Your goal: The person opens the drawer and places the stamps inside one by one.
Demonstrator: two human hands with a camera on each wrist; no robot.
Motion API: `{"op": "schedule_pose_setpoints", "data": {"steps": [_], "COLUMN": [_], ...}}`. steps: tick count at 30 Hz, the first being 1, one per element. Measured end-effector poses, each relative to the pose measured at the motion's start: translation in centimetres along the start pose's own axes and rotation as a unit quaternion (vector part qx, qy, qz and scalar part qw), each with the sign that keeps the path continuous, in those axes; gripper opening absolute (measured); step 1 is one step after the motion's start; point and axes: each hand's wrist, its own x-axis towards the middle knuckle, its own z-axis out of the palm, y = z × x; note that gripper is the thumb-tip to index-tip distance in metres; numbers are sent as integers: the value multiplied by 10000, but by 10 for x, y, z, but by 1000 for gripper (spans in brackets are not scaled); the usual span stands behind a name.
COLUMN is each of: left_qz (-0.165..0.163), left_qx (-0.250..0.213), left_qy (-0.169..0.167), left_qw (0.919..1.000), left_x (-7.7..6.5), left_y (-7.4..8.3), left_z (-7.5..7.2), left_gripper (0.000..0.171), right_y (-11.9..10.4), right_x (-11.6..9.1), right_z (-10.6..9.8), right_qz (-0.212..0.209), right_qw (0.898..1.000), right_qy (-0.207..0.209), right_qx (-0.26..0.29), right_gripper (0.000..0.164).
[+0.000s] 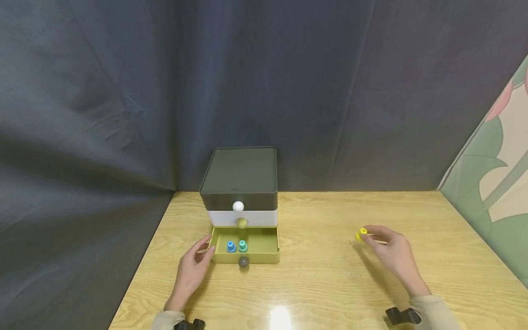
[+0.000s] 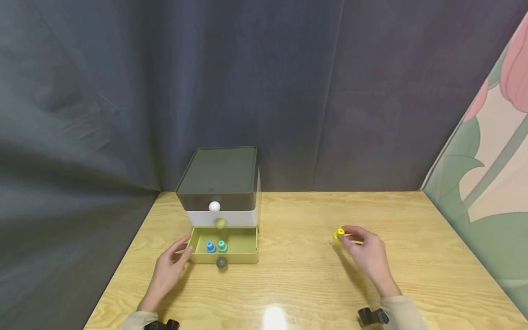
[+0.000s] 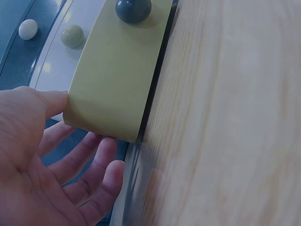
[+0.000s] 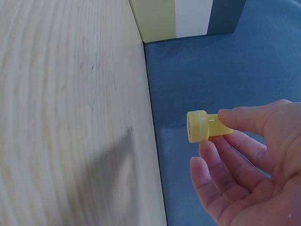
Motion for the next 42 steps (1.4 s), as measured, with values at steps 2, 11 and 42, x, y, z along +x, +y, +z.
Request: {"op": "schedule_pose_setpoints", "data": {"steps": [2, 11, 42], "left_qz": [7, 42, 42], "left_qx": [6, 10, 26], "left_qy": [0, 22, 25], "left_qw": [10000, 10000, 10000], "left_x": [0, 0, -1], "left_y": [0, -1, 0], "left_z": [0, 0, 1], "left_gripper": [48, 47, 47], "right_y": [-3, -15, -56], "right_x": [-1, -3, -3], "right_z": [1, 6, 38], "right_qz": [-58, -141, -638], "right_qw": [10000, 9996, 9950], "right_qy": [25, -165, -550], "right_qx": [15, 167, 532], "right_gripper": [36, 37, 30]}}
